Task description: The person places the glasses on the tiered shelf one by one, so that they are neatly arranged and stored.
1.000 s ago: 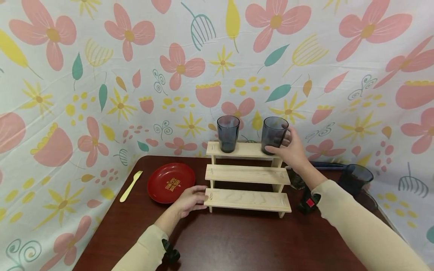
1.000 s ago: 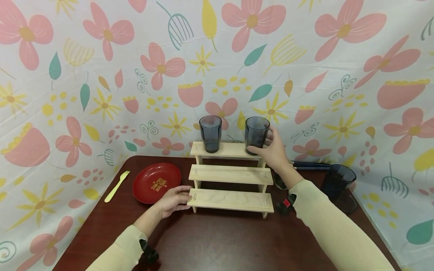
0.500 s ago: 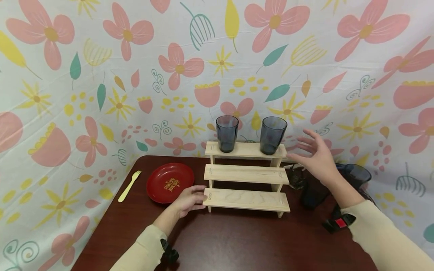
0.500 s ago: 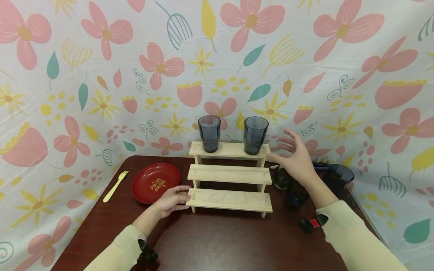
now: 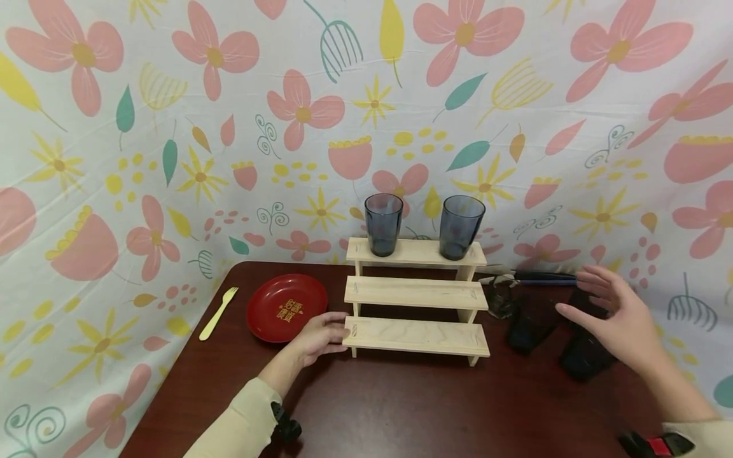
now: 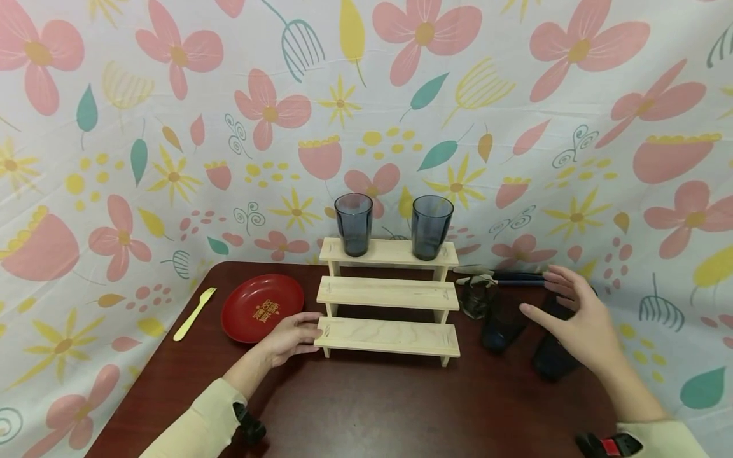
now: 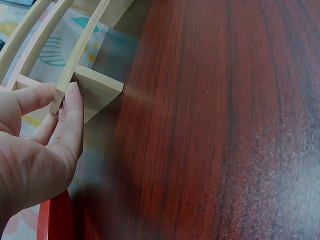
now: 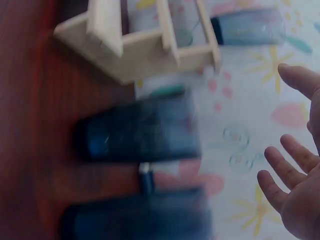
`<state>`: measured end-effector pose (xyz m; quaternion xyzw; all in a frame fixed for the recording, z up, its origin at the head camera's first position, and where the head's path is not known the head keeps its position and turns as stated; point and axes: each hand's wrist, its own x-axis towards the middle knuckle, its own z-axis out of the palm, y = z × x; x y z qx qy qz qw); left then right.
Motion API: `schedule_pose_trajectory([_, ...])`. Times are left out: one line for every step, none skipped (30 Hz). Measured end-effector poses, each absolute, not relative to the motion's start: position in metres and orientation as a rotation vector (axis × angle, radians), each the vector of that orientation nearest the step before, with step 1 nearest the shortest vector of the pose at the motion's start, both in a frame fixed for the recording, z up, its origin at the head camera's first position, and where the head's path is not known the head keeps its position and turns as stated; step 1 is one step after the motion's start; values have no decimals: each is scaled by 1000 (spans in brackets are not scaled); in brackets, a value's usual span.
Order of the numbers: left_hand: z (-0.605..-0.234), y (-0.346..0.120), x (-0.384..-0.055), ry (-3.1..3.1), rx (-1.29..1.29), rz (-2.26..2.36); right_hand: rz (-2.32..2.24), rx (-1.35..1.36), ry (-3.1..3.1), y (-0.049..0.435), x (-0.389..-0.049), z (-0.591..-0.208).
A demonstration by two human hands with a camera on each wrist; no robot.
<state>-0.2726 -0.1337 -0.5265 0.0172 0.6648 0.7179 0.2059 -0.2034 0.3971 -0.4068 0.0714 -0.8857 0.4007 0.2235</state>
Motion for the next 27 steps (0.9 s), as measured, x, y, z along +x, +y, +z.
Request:
schedule_pose_trajectory([-526,-134,-273,1852,49,2001,1098,177,-2447,403,-200,-411])
schedule_pose_trajectory([-526,-134,-273,1851,48,2001,1092,157,-2449,408,-197,-415])
schedule_pose_trajectory([-526,-134,-273,1849,48,2001,1093,142,-2453,413,-194,-418])
schedule_pose_trajectory([-525,-134,-273,1848,46,2001,1094,126,-2458,418,-192,-422])
schedule_pose_trajectory([-525,-134,-273,1848,46,2000,1084,103,-2462,422,-190,-426])
schedule_pose_trajectory([-525,-134,-273,1848,46,1999,1080,87,-2464,426,-188,-430])
schedule_pose_trajectory([-525,-133,-273,1849,46,1998,1073,72,-2464,429,-186,-434])
schedule_pose_trajectory([-525,-133,-273,1850,45,1997,1062,52,-2458,432,-185,-439])
schedule_pose_trajectory([-525,-133,-273,1852,45,1997,1051,33,-2451,435,-183,-443])
schedule_pose_trajectory([-525,-133,-273,1852,45,1996,1045,9,-2440,437,-182,-448])
schedule_pose_trajectory([-525,-133,-273,1853,43,1996,1045,-17,-2429,439,-181,-453])
schedule_pose_trajectory([-525,-133,-273,1851,42,1996,1058,-37,-2416,441,-180,-458])
schedule_pose_trajectory([-526,-133,-273,1849,39,1996,1069,-66,-2404,443,-178,-463])
schedule_pose_trajectory([-526,-133,-273,1849,40,1995,1085,-95,-2394,444,-177,-468])
schedule_pose_trajectory([-526,-133,-273,1848,42,1995,1107,-129,-2384,445,-176,-473])
schedule_pose_trajectory([-526,-133,-273,1846,40,1994,1133,-159,-2378,447,-174,-477])
schedule_pose_trajectory([-526,-133,-273,1842,39,1996,1148,-191,-2382,448,-173,-482])
schedule_pose_trajectory([-526,-133,-273,1838,40,1999,1168,-214,-2383,449,-173,-487])
schedule_pose_trajectory([-526,-133,-273,1836,43,2000,1186,-227,-2381,451,-172,-491])
schedule_pose_trajectory([-526,-133,-273,1833,43,2003,1210,-234,-2392,452,-172,-495])
schedule_pose_trajectory([-526,-133,-273,1830,42,2006,1226,-238,-2406,454,-171,-499])
schedule_pose_trajectory([-527,-133,-274,1828,42,2009,1240,-230,-2424,456,-171,-502])
schedule_pose_trajectory([-527,-133,-274,1828,44,2011,1253,-225,-2441,457,-170,-506])
schedule_pose_trajectory([-527,-133,-274,1830,47,2011,1261,-216,-2458,459,-170,-509])
schedule_pose_trajectory([-527,-133,-274,1831,49,2010,1259,-212,-2480,461,-169,-512])
schedule_pose_trajectory([-527,-134,-274,1831,48,2011,1266,-203,-2499,462,-169,-515])
schedule_pose_trajectory([-527,-134,-273,1831,49,2010,1269,-198,-2507,462,-169,-518])
